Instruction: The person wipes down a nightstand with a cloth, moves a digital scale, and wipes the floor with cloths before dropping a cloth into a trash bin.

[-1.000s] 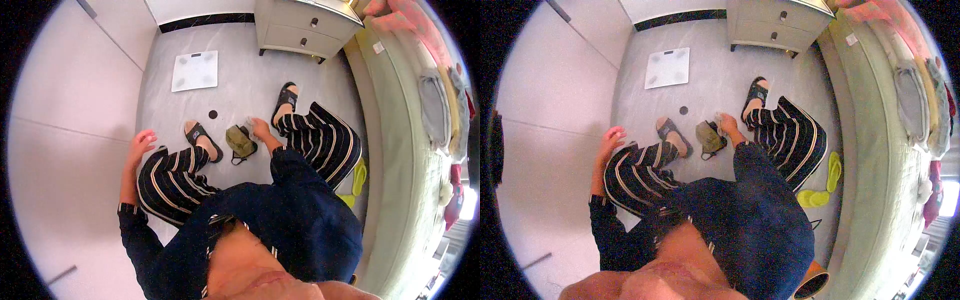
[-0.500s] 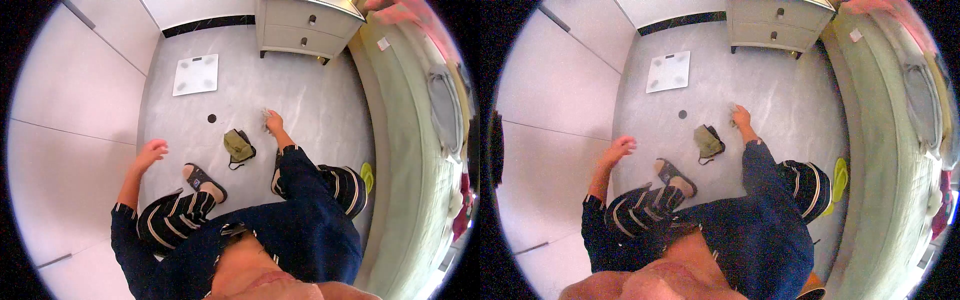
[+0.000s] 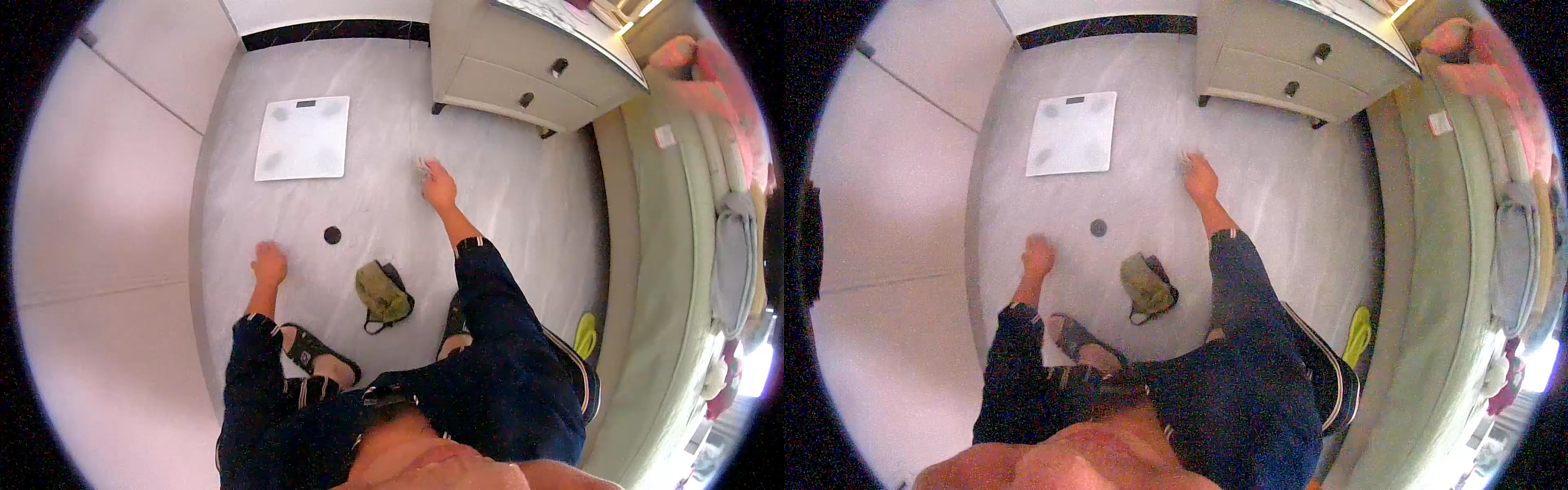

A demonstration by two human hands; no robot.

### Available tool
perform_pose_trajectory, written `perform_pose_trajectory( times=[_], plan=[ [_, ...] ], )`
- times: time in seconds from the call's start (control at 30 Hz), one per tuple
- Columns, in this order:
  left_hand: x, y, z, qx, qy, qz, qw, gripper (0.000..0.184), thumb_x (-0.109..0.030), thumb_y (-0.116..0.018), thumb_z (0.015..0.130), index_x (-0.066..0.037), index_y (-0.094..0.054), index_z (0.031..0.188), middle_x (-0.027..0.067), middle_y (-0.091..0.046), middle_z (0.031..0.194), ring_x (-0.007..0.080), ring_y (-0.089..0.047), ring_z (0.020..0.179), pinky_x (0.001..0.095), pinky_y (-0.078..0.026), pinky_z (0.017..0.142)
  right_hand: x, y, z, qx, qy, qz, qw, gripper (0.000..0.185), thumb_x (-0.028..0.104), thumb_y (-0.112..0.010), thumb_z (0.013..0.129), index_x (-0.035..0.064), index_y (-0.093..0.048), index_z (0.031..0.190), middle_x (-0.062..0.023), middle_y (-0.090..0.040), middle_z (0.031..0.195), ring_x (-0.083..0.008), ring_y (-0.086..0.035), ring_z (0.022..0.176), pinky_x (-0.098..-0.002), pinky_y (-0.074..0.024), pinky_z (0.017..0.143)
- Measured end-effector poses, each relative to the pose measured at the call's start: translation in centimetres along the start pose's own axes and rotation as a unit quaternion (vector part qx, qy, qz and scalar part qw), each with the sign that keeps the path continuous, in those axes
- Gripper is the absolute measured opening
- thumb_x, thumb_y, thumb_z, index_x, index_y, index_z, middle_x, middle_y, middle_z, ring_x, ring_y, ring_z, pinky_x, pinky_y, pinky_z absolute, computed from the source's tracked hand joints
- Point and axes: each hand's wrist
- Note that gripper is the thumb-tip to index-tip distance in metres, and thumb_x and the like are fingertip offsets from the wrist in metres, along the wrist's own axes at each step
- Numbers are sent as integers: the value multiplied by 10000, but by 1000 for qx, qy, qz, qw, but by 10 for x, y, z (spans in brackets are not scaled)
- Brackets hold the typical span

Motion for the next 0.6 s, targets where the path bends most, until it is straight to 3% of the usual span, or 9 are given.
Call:
perform_pose_trajectory(
  times=[0.07,0.13,0.2,0.23,0.37,0.47,0.6],
  plan=[
    [22,-77,31,-201,0,-182,962,476,-271,-463,896,1,-421,1284,157,-359,1395,282,-275,1330,533,-290,1015,18,1,31,-50,74,-21,996,326,63,-513,792,83,-587,1110,-135,-575,1180,-312,-563,1043,-384,-462,871],
    [18,-95,24,-281,50,-178,941,509,-262,-460,898,8,-384,1323,161,-316,1433,279,-239,1355,517,-233,1052,35,0,71,-63,123,-48,989,317,86,-513,803,83,-576,1113,-137,-578,1173,-321,-564,1042,-403,-465,865],
    [-22,-41,-11,-261,133,14,956,528,-243,-459,898,11,-356,1349,160,-277,1463,276,-211,1373,506,-178,1077,36,-8,126,-70,168,-101,978,331,130,-509,824,90,-555,1149,-143,-555,1211,-325,-539,1097,-436,-455,890],
    [-30,-22,-17,-257,123,-2,959,529,-232,-461,895,15,-351,1350,160,-270,1467,276,-205,1375,507,-176,1078,31,-16,157,-65,197,-140,968,334,134,-508,829,88,-549,1158,-150,-542,1224,-335,-529,1108,-447,-453,892],
    [-33,2,-39,-251,106,-26,962,544,-174,-466,870,31,-326,1355,174,-252,1471,295,-193,1378,516,-159,1081,37,-16,248,45,103,-262,958,370,150,-461,876,102,-518,1239,-182,-408,1362,-338,-466,1183,-500,-414,943],
    [-34,22,-44,-241,109,-34,964,551,-170,-462,867,26,-312,1361,187,-247,1468,308,-189,1377,516,-154,1082,9,-40,256,-48,48,-231,971,386,146,-428,890,110,-498,1268,-221,-369,1379,-380,-449,1191,-500,-384,977],
    [-39,10,-55,-247,99,-47,963,562,-178,-464,868,22,-301,1368,191,-246,1466,309,-187,1378,516,-152,1083,20,-36,216,-123,91,-317,936,471,60,-516,799,61,-457,1266,-231,-401,1303,-416,-456,1126,-444,-417,936]
  ],
)
Point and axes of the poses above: each hand's wrist, its own z-axis towards the middle knuckle, its own y-axis out of the back of the hand, x = y × z
